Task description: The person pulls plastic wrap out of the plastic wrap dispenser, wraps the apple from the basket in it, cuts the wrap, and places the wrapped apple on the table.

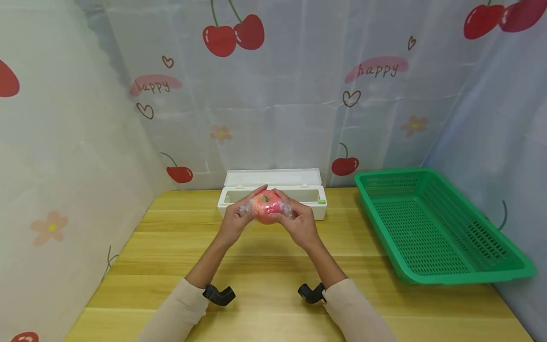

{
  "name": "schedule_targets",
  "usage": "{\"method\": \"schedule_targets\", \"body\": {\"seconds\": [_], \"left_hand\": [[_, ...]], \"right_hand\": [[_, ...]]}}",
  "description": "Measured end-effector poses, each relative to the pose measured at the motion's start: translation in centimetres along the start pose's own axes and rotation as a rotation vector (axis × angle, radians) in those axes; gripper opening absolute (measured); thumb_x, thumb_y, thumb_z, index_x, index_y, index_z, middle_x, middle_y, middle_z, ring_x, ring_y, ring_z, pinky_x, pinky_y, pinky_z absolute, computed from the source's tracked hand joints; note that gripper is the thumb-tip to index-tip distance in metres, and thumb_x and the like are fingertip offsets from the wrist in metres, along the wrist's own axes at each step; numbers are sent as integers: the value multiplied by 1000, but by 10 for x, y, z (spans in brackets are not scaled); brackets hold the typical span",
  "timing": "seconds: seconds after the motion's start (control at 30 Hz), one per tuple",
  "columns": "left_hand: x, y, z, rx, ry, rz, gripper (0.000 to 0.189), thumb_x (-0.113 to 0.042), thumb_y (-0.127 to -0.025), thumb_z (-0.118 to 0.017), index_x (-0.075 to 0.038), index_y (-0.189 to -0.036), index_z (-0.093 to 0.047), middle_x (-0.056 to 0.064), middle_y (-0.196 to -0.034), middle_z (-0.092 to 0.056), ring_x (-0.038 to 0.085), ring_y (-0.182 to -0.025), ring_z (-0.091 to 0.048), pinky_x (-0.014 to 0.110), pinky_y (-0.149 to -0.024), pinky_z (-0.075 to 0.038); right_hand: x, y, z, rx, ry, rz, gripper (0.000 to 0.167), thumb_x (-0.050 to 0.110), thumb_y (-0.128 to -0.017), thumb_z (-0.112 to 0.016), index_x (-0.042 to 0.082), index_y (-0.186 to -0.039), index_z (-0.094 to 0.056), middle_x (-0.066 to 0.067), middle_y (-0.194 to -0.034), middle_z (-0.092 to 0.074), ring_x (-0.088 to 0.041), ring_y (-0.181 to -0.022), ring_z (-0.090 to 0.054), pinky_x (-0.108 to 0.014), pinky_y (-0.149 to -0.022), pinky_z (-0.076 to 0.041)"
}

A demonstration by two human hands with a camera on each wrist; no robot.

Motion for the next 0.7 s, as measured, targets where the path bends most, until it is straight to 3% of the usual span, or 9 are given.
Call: {"method": "schedule_targets", "body": {"seconds": [0.2,0.43,0.7], "left_hand": [[-15,1,-7,-69,-24,-6,55,-14,-100,-64,7,-147,-46,23,-152,-45,18,-136,-50,30,-108,-46],[-25,1,-16,-154,40,-38,53,-16,-103,-61,11,-146,-44,26,-151,-45,25,-139,-47,30,-111,-43],[-35,1,-33,-190,-26,-103,53,-14,-107,-54,9,-151,-36,28,-154,-39,35,-143,-41,32,-113,-42]], "right_hand": [[-1,0,-2,13,-13,-18,55,-6,-92,-70,0,-144,-55,-16,-149,-52,-19,-133,-54,-26,-99,-51],[6,-1,-10,6,36,4,77,-1,-83,-81,15,-152,-49,-8,-150,-53,-28,-129,-56,-26,-97,-53],[16,3,-19,-78,42,39,68,-9,-87,-74,1,-149,-47,-19,-147,-53,-24,-125,-57,-26,-97,-52]]}}
Point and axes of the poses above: each hand's wrist, its own y-axis away from the middle knuckle, its own z-axis out of the back of the hand, x = y × z, the point moved 3 cm from there along -y, towards the middle knuckle
